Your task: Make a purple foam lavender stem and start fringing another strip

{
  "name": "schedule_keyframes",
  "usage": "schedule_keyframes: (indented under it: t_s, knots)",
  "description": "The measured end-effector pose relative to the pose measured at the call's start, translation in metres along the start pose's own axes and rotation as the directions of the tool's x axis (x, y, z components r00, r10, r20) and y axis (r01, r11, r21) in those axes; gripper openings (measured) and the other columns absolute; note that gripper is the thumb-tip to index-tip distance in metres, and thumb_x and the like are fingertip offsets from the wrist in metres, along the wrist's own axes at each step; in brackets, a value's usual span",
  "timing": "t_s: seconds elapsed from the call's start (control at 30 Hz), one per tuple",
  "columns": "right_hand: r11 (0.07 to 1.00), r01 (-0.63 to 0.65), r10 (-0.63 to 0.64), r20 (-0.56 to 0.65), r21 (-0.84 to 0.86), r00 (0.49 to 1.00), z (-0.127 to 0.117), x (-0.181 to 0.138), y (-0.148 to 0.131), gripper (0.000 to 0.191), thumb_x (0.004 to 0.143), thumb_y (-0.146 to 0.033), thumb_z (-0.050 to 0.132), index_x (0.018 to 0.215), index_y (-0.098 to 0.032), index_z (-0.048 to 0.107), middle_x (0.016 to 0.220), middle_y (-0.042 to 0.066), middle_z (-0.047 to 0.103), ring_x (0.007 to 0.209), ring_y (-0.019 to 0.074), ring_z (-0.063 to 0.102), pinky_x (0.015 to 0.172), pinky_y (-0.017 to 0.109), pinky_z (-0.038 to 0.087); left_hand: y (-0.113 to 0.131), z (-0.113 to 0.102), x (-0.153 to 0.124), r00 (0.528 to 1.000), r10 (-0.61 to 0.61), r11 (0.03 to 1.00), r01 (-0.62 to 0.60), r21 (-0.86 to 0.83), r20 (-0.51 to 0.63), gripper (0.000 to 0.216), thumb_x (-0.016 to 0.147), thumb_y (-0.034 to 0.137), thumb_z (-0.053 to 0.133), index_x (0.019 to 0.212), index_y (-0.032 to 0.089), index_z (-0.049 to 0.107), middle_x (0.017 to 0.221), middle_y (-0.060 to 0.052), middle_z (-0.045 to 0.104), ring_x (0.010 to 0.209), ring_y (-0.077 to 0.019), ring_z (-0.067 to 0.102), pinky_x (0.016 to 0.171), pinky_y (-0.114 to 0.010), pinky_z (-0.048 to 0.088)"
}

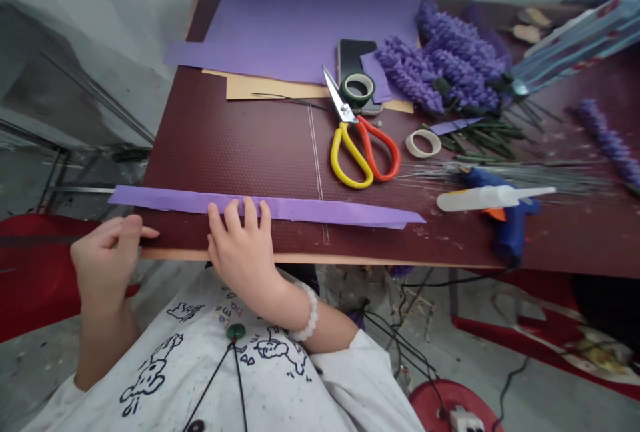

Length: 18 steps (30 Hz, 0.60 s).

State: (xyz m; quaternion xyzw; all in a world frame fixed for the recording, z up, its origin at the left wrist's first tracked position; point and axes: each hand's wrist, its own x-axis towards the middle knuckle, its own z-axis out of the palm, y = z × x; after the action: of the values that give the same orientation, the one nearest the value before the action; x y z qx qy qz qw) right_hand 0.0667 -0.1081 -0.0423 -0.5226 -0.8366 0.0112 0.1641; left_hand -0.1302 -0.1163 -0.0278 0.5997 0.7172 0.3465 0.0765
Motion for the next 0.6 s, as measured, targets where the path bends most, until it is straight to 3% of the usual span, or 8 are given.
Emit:
schedule_keyframes:
  t_s: [0.07,0.13,0.23,0.3,0.4,0.6]
  knots:
    - [1.0,0.002,-0.002,0.004,0.001,1.0,0.0,0.0,0.0,0.044,0.091,-0.031,0.043,0.13,-0.016,0.054,0.119,0.016,0.055,0.115,0.0331,0.039,0.101,0.055,0.032,0.001,-0.004,-0.009,0.997,0.078,0.996,-0.077,0.052,-0.016,0.028,0.086,0.031,0.055,0.063,0.019,0.066,0.063,-0.001,0.063,0.064,-0.0151,0.059,0.064,-0.029,0.044]
    - [1.0,0.0,0.0,0.004,0.002,1.0,0.0,0.0,0.0,0.043,0.091,-0.031,0.042,0.13,-0.016,0.054,0.119,0.016,0.055,0.115,0.0331,0.039,0.101,0.055,0.032,0.002,-0.004,-0.013,0.969,0.234,0.969,-0.227,0.097,-0.073,0.013,0.083,0.026,0.058,0.082,0.02,0.069,0.078,-0.004,0.068,0.076,-0.0179,0.062,0.075,-0.032,0.048]
    - [1.0,-0.006,0.005,0.007,0.01,1.0,0.0,0.0,0.001,0.044,0.092,-0.032,0.042,0.131,-0.016,0.053,0.12,0.015,0.054,0.116,0.0328,0.038,0.102,0.054,0.031,0.003,0.007,-0.008,0.902,0.431,0.886,-0.42,0.194,-0.015,0.033,0.08,0.027,0.061,0.112,0.02,0.063,0.111,-0.01,0.066,0.108,-0.0257,0.059,0.099,-0.042,0.043]
    - [1.0,-0.003,0.003,0.014,0.023,1.0,-0.001,0.0,0.002,0.044,0.092,-0.033,0.041,0.132,-0.017,0.053,0.122,0.015,0.053,0.117,0.0321,0.038,0.103,0.053,0.03,0.002,0.015,-0.002,0.884,0.457,0.854,-0.467,0.23,0.097,0.047,0.081,0.031,0.06,0.126,0.018,0.054,0.128,-0.014,0.058,0.125,-0.0307,0.049,0.108,-0.049,0.036]
    - [0.999,0.009,-0.009,0.023,0.042,1.0,-0.003,0.0,0.004,0.043,0.092,-0.034,0.041,0.131,-0.018,0.053,0.122,0.015,0.053,0.118,0.031,0.038,0.103,0.052,0.031,-0.004,0.019,0.004,0.868,0.435,0.849,-0.484,0.212,0.239,0.053,0.085,0.033,0.056,0.134,0.014,0.047,0.137,-0.017,0.051,0.133,-0.0327,0.042,0.111,-0.052,0.032]
    - [1.0,0.022,-0.022,-0.015,0.012,1.0,0.001,-0.003,0.004,0.043,0.092,-0.034,0.044,0.13,-0.017,0.055,0.123,0.015,0.053,0.119,0.0307,0.038,0.103,0.052,0.031,-0.015,0.007,0.005,0.825,0.455,0.838,-0.524,0.154,0.334,0.052,0.091,0.035,0.048,0.139,0.017,0.042,0.141,-0.015,0.048,0.135,-0.0296,0.039,0.112,-0.05,0.033]
